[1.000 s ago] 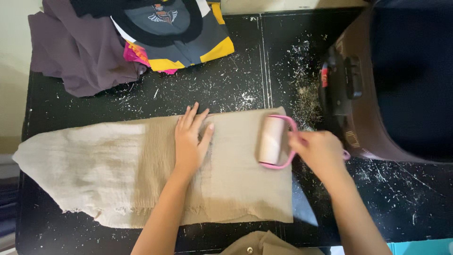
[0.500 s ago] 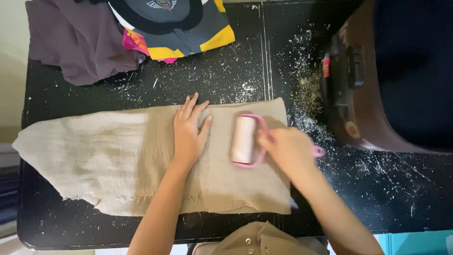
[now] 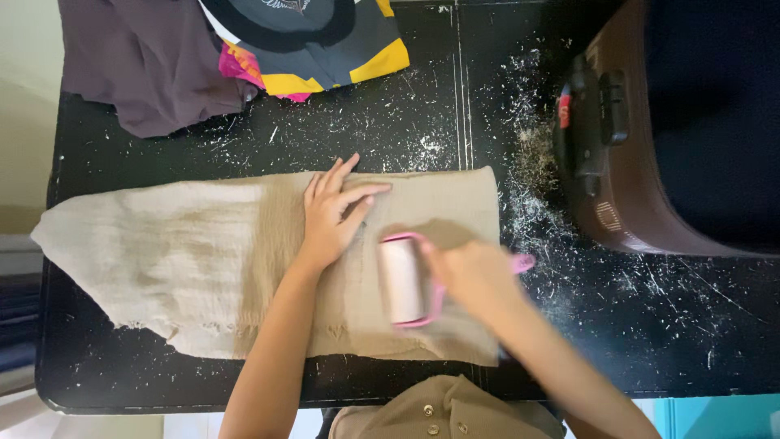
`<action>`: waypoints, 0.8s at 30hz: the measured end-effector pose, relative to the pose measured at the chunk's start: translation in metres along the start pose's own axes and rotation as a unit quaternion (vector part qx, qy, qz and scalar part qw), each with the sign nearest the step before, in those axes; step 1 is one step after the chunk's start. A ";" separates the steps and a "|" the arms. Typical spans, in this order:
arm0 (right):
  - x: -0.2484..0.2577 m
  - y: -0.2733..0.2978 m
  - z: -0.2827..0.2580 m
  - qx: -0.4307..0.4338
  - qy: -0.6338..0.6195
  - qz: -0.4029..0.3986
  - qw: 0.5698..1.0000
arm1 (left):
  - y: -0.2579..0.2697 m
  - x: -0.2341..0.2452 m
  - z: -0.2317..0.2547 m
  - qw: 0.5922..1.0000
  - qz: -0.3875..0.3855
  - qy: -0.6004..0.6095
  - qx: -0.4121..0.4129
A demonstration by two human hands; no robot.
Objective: The person uses a pink lint roller to clean a beige fabric laid on a black table. They repeatedly roll the lint roller over the fabric, fold and unfold the fabric to access different areas, and continue rolling until the end of the clip.
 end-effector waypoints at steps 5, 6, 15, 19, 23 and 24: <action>-0.003 0.009 -0.049 -0.047 0.012 0.221 0.974 | 0.004 0.001 0.005 0.999 0.027 -0.021 0.002; -0.010 0.015 -0.045 -0.011 0.043 0.166 0.985 | 0.003 0.002 0.007 0.999 0.032 -0.023 -0.004; 0.004 0.135 0.045 -0.123 0.031 0.183 0.975 | 0.008 0.003 0.018 0.997 0.040 -0.062 -0.026; 0.009 0.137 0.043 -0.171 -0.009 0.209 0.963 | 0.009 0.002 0.021 0.994 0.038 -0.098 -0.041; -0.007 0.089 -0.007 -0.052 0.044 0.111 0.991 | 0.014 -0.002 0.024 0.990 0.049 -0.126 -0.045; -0.004 0.075 -0.028 0.020 0.107 0.140 0.984 | 0.014 -0.003 0.025 0.989 0.053 -0.130 -0.044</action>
Point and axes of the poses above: each hand's wrist, its own y-axis away from the middle knuckle, its own x-axis out of the back of the hand, z = x × y, the point moved 7 cm from there along -y, towards the middle knuckle, and after that the axes turned 12 degrees about x, right-handed, at the moved point
